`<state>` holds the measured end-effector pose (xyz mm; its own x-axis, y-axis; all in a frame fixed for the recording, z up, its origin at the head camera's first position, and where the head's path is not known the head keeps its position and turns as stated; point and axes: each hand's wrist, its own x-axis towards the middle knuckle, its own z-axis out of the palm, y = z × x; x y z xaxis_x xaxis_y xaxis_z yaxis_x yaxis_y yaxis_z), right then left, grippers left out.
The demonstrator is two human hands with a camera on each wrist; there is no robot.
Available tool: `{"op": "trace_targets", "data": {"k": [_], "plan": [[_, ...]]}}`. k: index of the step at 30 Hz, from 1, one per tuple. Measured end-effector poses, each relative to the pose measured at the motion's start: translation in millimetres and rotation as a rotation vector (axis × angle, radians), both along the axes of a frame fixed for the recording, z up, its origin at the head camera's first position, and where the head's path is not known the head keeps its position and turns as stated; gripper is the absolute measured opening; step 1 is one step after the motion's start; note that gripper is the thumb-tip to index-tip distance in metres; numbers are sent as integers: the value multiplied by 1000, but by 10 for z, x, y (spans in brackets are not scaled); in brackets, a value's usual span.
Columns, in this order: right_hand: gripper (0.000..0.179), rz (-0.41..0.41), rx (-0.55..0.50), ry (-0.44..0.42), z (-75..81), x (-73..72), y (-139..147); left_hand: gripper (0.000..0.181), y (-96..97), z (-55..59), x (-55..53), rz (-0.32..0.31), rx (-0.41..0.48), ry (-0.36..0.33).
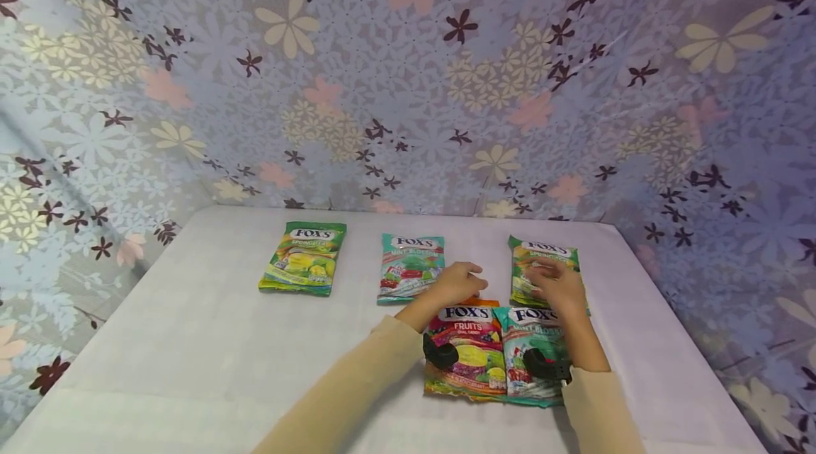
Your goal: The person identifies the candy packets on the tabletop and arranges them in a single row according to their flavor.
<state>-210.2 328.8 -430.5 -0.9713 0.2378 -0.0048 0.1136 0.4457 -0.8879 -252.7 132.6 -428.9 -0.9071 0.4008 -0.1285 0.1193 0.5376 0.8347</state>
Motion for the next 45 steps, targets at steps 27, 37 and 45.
{"op": "trace_targets", "data": {"k": [27, 37, 45], "plan": [[65, -221, 13, -177, -36, 69, 558, 41, 290, 24, 37, -271, -86, 23], [72, -143, -44, -261, -20, 30, 616, 33, 303, -40, -8, -154, -9, 17], [71, 1, -311, -278, -62, 14, 622, 30, 277, -48, -53, -9, -67, 83]]}}
